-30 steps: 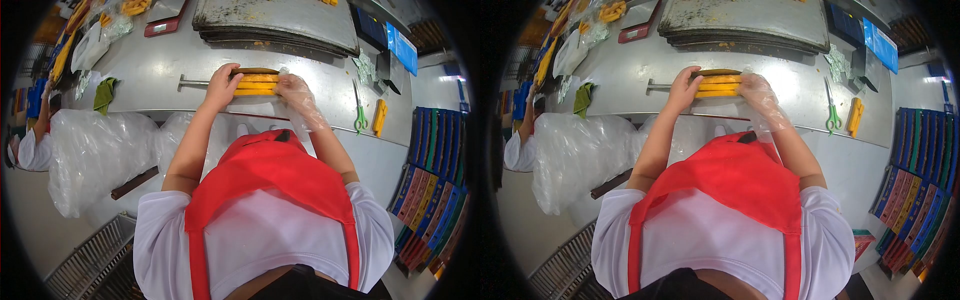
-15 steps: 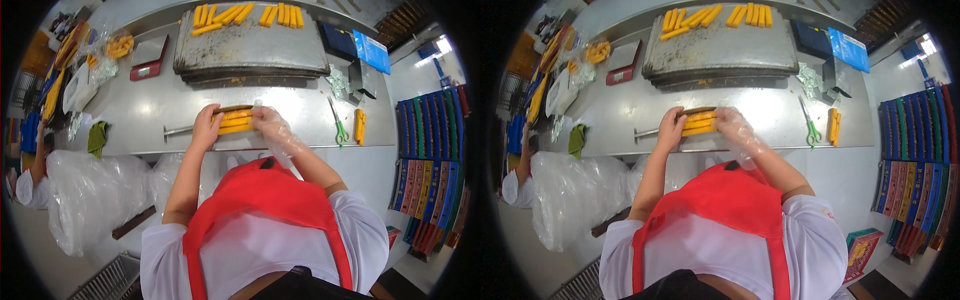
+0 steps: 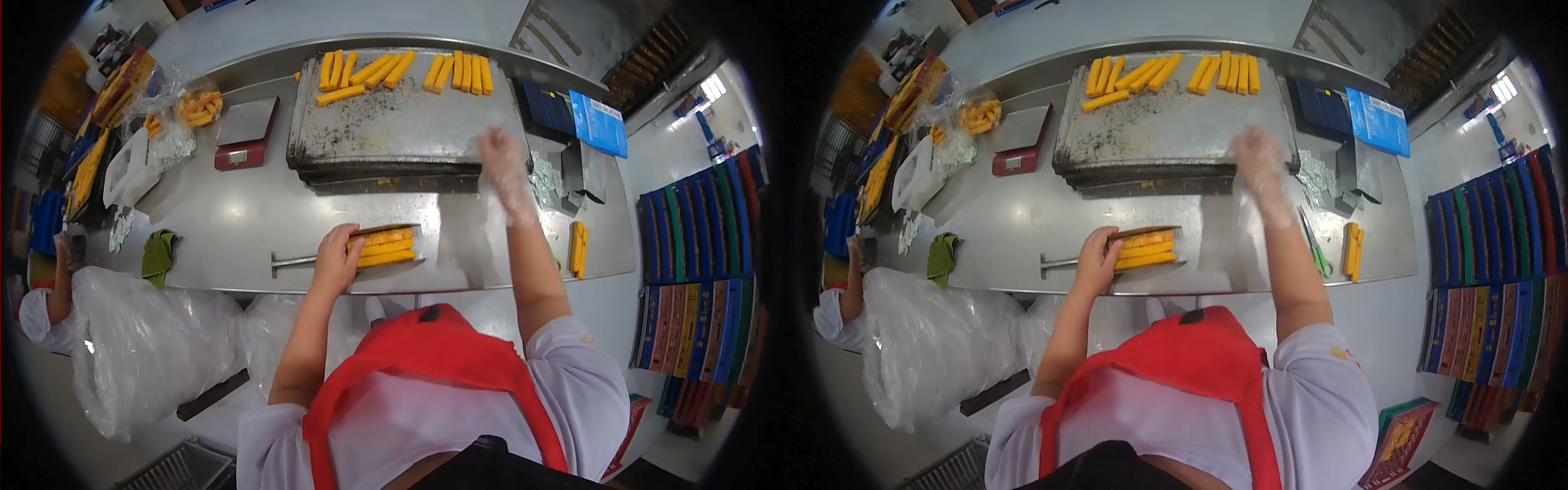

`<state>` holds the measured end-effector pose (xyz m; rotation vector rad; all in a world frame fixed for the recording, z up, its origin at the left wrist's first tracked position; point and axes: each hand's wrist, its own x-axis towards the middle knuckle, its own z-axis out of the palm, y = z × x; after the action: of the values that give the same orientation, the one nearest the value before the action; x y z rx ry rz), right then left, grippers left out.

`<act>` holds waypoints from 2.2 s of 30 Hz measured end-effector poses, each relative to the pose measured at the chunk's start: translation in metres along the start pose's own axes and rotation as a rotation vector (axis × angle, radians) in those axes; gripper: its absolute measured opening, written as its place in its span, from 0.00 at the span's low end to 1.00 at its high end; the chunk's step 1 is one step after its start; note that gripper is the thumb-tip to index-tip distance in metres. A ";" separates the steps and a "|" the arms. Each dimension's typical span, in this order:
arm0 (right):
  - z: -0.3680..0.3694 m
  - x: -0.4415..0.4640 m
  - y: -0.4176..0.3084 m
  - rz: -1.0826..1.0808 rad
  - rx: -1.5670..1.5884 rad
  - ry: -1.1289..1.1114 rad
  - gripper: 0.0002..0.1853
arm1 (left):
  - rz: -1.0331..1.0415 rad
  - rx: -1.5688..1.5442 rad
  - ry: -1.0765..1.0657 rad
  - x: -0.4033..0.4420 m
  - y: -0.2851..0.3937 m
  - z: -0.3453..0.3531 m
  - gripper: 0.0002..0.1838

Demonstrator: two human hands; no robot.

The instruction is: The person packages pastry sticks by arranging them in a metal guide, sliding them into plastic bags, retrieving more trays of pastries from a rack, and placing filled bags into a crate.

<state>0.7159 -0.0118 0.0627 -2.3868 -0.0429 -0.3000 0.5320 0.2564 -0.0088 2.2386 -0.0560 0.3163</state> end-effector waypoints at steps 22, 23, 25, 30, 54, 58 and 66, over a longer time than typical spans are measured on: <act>0.027 0.129 0.006 0.082 -0.424 0.128 0.30 | -0.039 0.059 -0.034 0.003 -0.004 -0.003 0.12; 0.023 0.118 0.014 0.022 -0.501 0.085 0.30 | -0.034 0.076 -0.014 0.003 -0.008 -0.002 0.12; 0.025 0.109 0.041 0.014 -0.550 -0.022 0.29 | -0.075 0.081 -0.047 0.008 -0.010 -0.006 0.12; 0.008 -0.010 -0.002 -0.516 -0.372 0.160 0.28 | -0.002 -0.009 -0.044 0.025 -0.022 -0.020 0.15; 0.079 0.155 -0.021 -0.115 -0.256 0.106 0.20 | 0.061 -0.085 -0.069 0.032 -0.009 -0.005 0.14; 0.096 0.199 -0.005 -0.033 -0.568 -0.075 0.16 | 0.043 -0.073 -0.046 0.031 -0.012 -0.005 0.13; 0.086 0.150 -0.058 0.072 -0.399 -0.041 0.21 | 0.042 -0.062 -0.081 0.031 -0.009 -0.007 0.13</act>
<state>0.8725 0.0812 0.0739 -2.7824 0.0924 -0.2426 0.5624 0.2695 -0.0043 2.1902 -0.1536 0.2433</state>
